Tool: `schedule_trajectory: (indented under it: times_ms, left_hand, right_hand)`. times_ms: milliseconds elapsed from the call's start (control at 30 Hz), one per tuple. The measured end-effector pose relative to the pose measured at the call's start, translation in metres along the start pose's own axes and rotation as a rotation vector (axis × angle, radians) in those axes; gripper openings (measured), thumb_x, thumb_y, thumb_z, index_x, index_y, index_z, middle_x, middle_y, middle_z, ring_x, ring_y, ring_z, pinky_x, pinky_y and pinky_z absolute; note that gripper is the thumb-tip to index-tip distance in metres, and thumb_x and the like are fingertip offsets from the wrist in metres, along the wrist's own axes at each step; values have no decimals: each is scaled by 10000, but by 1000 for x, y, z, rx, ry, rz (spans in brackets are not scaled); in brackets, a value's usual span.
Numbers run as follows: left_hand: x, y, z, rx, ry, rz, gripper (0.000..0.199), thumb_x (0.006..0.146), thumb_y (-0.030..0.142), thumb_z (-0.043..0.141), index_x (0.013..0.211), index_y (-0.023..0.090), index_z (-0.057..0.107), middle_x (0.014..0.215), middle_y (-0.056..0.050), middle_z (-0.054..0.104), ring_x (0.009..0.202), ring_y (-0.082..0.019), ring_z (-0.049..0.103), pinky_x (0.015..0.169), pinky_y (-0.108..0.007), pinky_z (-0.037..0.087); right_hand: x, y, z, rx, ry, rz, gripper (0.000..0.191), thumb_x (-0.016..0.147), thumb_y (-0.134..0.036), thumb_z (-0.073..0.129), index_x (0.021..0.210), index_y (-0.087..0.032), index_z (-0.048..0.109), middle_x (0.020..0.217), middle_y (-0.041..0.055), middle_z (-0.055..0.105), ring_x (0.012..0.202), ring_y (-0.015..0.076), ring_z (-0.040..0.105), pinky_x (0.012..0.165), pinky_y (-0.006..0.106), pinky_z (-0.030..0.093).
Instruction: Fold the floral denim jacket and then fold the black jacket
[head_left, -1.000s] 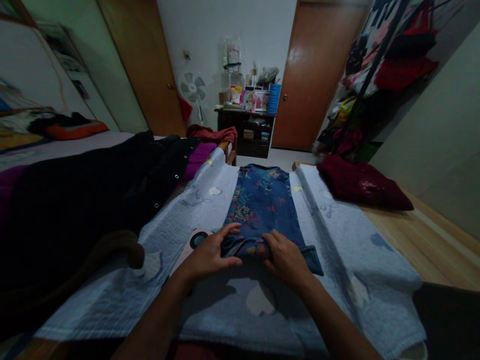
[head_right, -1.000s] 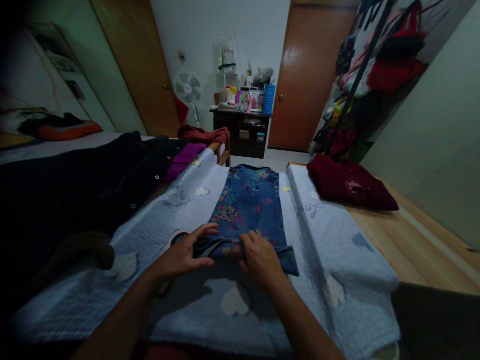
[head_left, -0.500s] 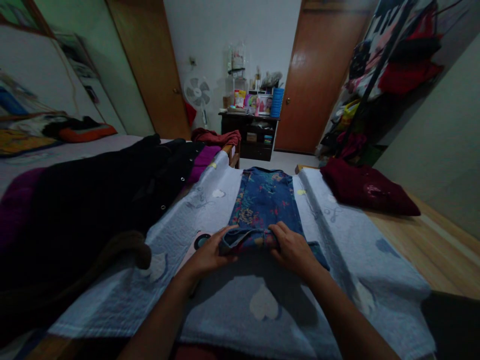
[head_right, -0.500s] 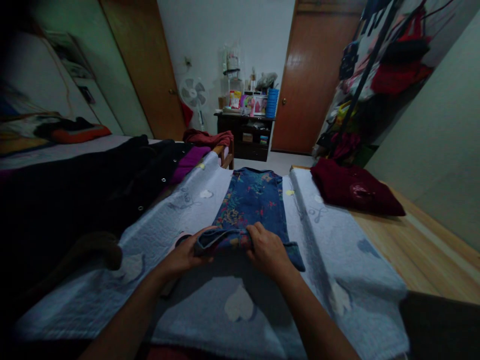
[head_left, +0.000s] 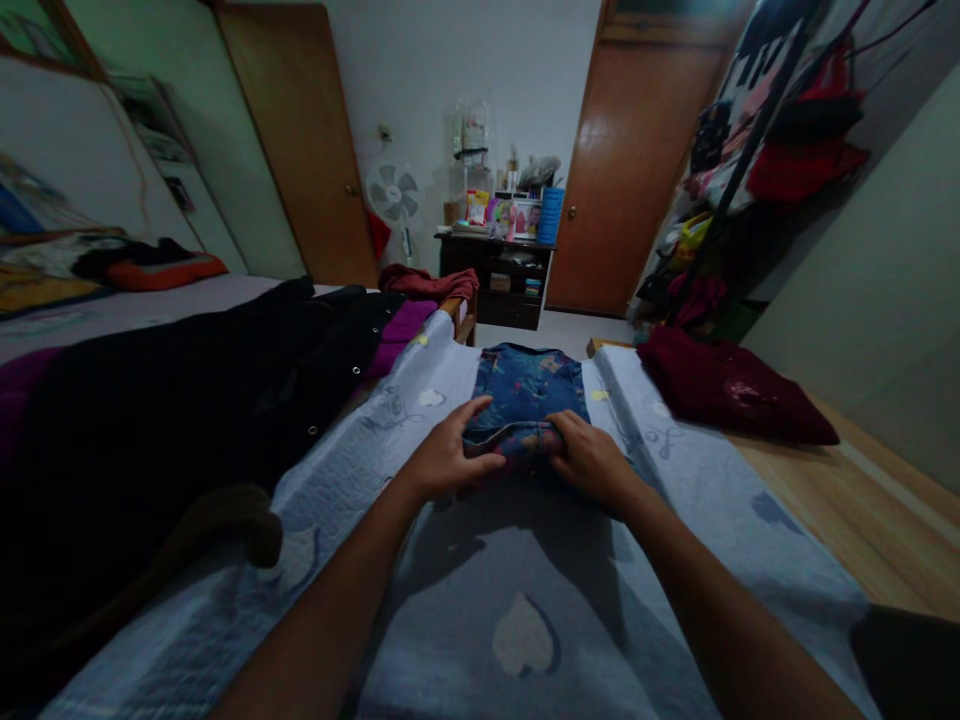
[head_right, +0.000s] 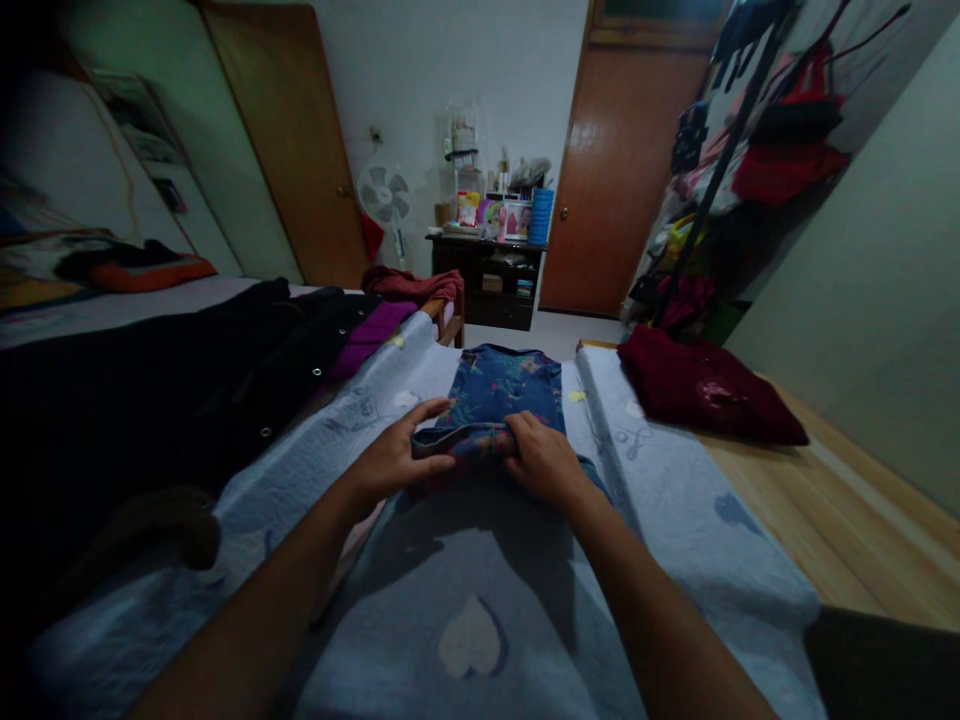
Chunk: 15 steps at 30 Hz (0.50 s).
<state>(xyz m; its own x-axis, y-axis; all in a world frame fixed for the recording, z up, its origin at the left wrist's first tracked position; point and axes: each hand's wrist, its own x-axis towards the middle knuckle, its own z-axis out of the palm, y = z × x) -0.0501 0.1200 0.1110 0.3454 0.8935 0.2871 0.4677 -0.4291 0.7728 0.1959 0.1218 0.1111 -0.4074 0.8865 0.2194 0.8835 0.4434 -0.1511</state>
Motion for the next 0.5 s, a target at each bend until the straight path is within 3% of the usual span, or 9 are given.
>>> schedule_trajectory:
  times_ms: [67,133,233,333,500]
  left_hand:
    - [18,12,1,261,12,98,791,688,418,750,1370,173,434,1421,-136,475,1316,-300,428,1106,-458,300]
    - [37,23,8,456,-71,146,814,664,455,760,1354,158,446,1416,-150,480,1324,-331,414,1112,-496,267]
    - [69,30,23,592,-293,76,843,625,498,770,1316,126,463,1354,-176,534,1237,-347,506,1023,-439,386]
    - [99,25,35,596,-491,0,801,609,456,773,1279,121,491,1264,-149,603,1125,-300,583,903,-330,461]
    - [136,6,40,370,-669,-41,447,628,356,747,1020,161,658,965,-6,693,902,-206,631,776,-261,468]
  right_hand:
    - [5,4,2,-3,-5,-3,359,812,-204,523,1170,-188,508,1094,67,584,870,186,578,748,278,404]
    - [10,8,4,-3,-9,-9,361,815,-213,526,1175,-184,511,1091,72,589,868,187,578,741,277,399]
    - [18,16,8,17,-2,-23,370,803,-219,541,1170,-175,517,1083,81,597,894,200,580,739,278,400]
    - [28,26,9,49,-4,-54,368,788,-229,558,1148,-162,524,1067,94,607,916,213,580,752,285,405]
    - [48,45,14,74,-4,-89,292,783,-254,577,1060,-166,540,1020,97,628,908,220,580,749,290,399]
